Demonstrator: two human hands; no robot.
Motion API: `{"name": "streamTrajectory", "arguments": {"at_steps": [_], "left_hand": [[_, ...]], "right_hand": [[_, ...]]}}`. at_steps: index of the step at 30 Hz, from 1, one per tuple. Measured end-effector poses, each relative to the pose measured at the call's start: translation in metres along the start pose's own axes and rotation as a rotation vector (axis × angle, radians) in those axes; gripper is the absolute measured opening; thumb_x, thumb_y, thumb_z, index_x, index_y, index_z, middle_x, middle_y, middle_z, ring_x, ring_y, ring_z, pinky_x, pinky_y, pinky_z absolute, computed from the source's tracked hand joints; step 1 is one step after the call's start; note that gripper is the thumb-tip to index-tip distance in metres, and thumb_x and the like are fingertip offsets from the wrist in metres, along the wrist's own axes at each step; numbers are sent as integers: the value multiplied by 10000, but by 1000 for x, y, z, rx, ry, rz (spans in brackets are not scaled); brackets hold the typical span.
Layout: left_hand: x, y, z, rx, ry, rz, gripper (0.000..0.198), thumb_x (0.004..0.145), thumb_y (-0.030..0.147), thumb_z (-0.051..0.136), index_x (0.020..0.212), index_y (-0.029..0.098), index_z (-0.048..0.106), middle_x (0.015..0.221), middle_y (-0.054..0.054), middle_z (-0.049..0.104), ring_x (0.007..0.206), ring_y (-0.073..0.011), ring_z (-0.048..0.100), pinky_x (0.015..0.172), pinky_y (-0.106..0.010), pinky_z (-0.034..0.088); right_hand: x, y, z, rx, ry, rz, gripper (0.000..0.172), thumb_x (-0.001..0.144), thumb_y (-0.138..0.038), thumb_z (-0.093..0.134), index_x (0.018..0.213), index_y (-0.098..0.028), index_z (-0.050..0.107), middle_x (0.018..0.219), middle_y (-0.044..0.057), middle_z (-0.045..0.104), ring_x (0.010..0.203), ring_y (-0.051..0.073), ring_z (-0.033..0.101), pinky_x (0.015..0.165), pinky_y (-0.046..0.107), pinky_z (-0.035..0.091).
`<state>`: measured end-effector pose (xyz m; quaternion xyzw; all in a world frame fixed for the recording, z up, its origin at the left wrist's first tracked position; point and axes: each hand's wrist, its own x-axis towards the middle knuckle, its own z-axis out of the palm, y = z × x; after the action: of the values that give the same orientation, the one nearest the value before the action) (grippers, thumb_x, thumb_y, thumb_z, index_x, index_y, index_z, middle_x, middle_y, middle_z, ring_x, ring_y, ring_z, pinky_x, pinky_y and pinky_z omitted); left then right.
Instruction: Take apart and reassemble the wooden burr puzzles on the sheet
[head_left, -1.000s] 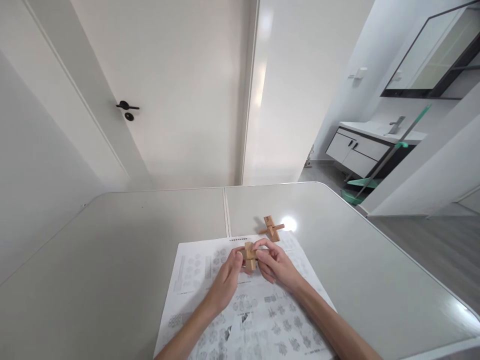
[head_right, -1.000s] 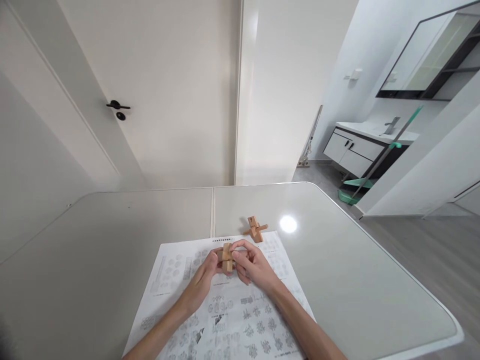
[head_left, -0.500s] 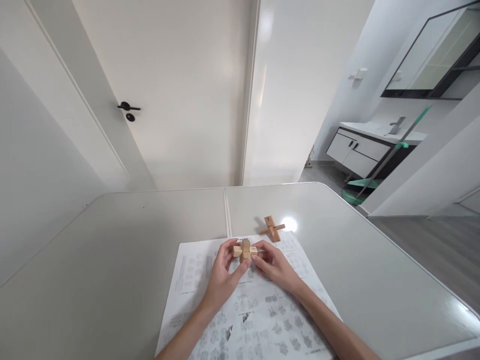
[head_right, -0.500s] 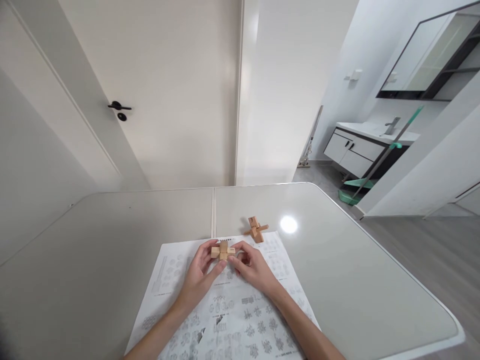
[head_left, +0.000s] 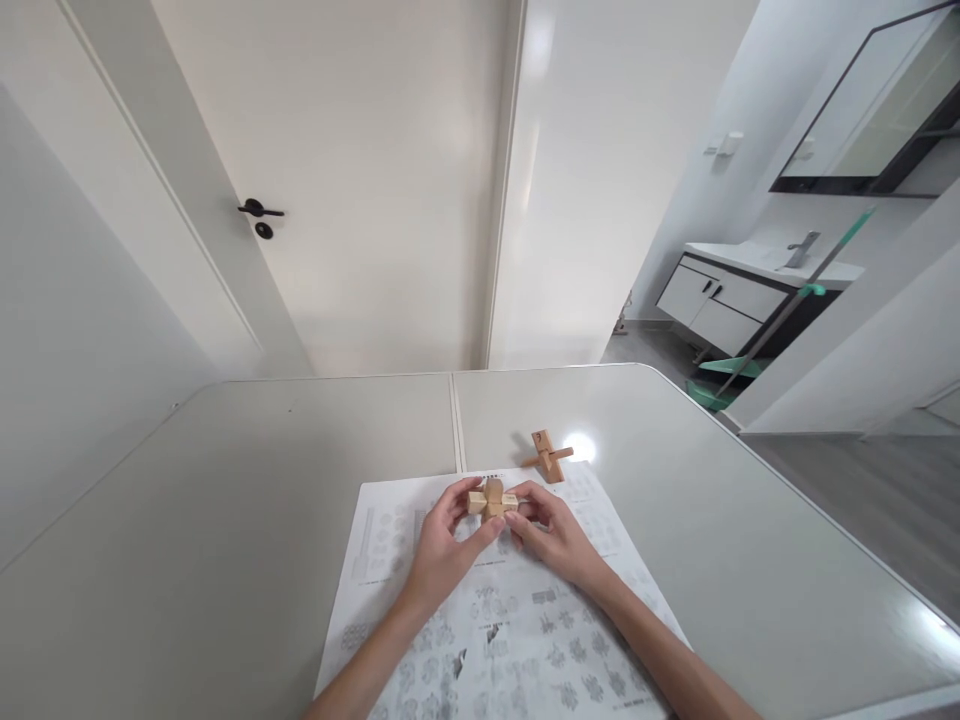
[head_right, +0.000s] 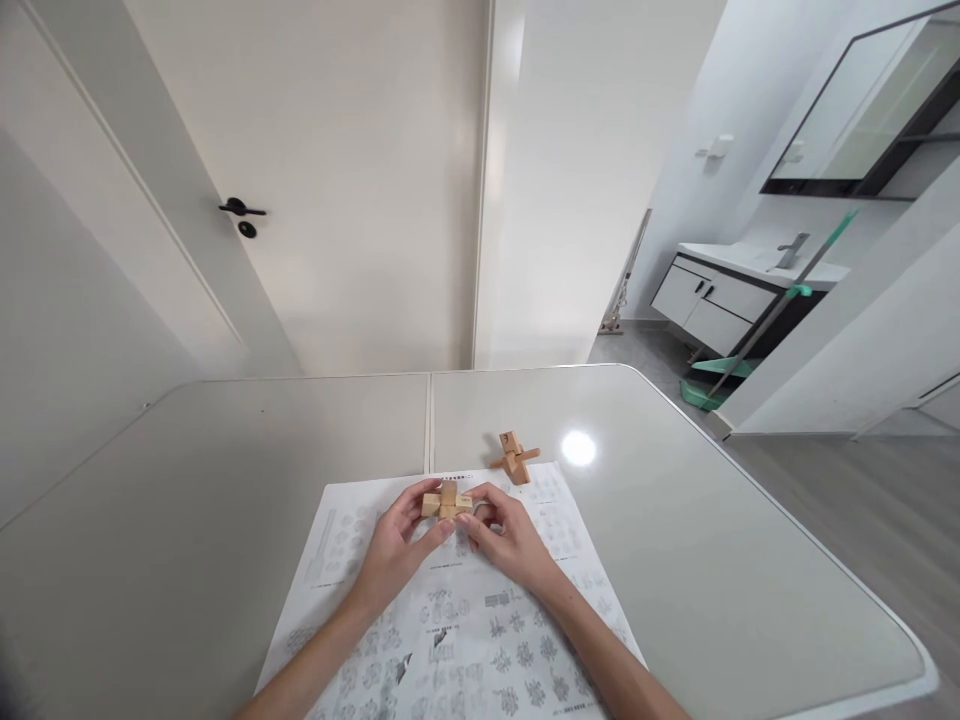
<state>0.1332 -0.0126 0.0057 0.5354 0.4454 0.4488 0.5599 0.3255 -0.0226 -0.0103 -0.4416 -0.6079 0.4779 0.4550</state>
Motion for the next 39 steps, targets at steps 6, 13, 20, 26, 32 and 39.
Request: {"name": "streamTrajectory", "arguments": {"at_steps": [6, 13, 20, 26, 32, 39], "left_hand": [[-1, -1, 0, -14, -20, 52, 545, 791, 378, 841, 1267, 229, 621, 1323, -108, 669, 1244, -283, 628, 1086, -378, 471], [-4, -3, 0, 47, -24, 84, 545, 815, 384, 831, 1294, 253, 606, 1336, -102, 655, 1260, -287, 607, 1099, -407, 451], [-8, 5, -1, 75, -101, 125, 546, 824, 367, 829, 1306, 269, 591, 1334, -102, 646, 1274, -289, 594, 1123, -413, 426], [-5, 3, -8, -74, -257, 63, 621, 835, 427, 818, 1357, 253, 531, 1247, -100, 673, 1186, -282, 626, 1045, -416, 470], [-4, 1, -10, -103, -324, 41, 549, 842, 408, 815, 1292, 254, 539, 1183, -93, 679, 1020, -257, 686, 928, -406, 527], [-5, 3, -10, -29, -250, 59, 531, 771, 326, 858, 1211, 226, 579, 1189, -101, 681, 1127, -278, 651, 1008, -411, 488]], "right_hand": [[1, -4, -1, 106, -50, 21, 343, 991, -559, 609, 913, -227, 565, 652, -49, 537, 592, 146, 482, 598, 279, 358], [1, -9, -5, 197, -142, 72, 376, 995, -577, 604, 904, -218, 540, 674, -41, 568, 586, 128, 472, 587, 266, 356], [2, -5, -10, 403, -238, 151, 433, 990, -618, 585, 847, -217, 507, 706, -29, 553, 573, 114, 484, 533, 241, 365], [-1, 1, -24, 581, -488, 334, 360, 966, -529, 676, 893, -184, 601, 742, -31, 508, 465, 51, 325, 369, 200, 174], [-1, 2, -20, 414, -604, 206, 316, 982, -472, 672, 928, -162, 707, 648, -36, 546, 438, 56, 355, 399, 215, 243], [-4, -7, -11, 259, -477, 127, 326, 983, -479, 669, 921, -163, 719, 612, -42, 535, 497, 82, 408, 504, 248, 309]]}}
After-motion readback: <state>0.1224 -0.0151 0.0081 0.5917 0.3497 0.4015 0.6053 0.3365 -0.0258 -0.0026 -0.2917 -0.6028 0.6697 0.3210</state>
